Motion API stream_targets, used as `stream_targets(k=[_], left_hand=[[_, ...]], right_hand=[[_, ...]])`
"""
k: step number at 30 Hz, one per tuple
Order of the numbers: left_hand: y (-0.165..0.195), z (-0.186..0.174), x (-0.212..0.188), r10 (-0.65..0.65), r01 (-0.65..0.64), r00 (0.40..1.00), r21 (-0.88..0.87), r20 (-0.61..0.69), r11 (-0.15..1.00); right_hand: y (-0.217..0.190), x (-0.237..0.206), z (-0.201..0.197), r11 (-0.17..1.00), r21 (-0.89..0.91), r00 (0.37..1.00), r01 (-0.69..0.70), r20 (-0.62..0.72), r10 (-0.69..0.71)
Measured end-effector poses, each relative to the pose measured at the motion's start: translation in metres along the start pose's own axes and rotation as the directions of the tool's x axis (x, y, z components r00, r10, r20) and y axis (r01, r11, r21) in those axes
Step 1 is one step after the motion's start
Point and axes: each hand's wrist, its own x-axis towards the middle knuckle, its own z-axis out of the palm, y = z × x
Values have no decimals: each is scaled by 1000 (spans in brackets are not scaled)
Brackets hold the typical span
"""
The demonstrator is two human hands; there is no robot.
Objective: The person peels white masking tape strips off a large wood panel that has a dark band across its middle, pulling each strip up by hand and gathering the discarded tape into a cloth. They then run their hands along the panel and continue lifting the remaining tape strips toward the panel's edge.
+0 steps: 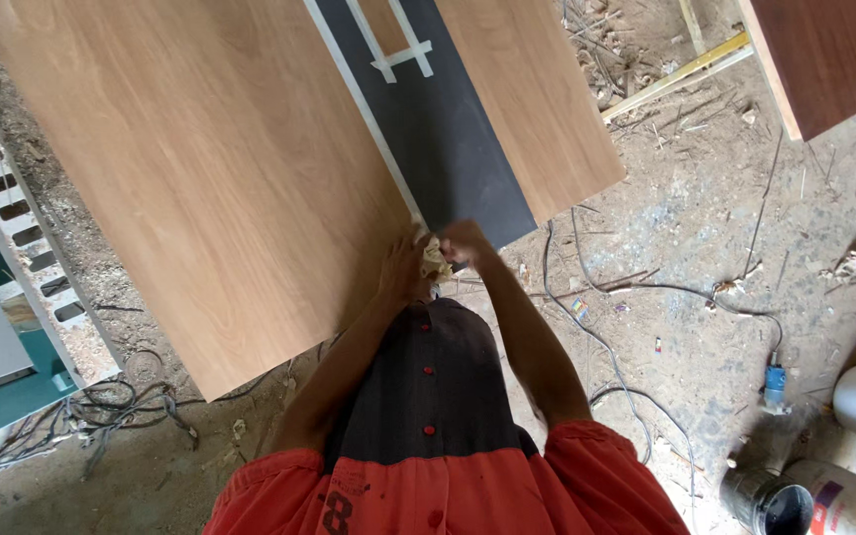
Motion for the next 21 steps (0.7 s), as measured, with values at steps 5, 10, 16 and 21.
stream_targets(k=[5,10,16,21], left_hand=[[19,7,8,86,-81,996,118,-39,990],[21,31,12,200,-217,976,269,90,938],[8,37,19,130,-152,986,242,106,958],[3,37,22,128,-124,984,40,-122,992]], right_hand=[[-70,-4,-16,879,277,918,388,-30,-396],[-81,5,-35,897,48,891,439,-154,-428],[-11,29,-50,949,2,944,315,-107,-313],[32,33,-52,739,-445,838,507,51,-544]])
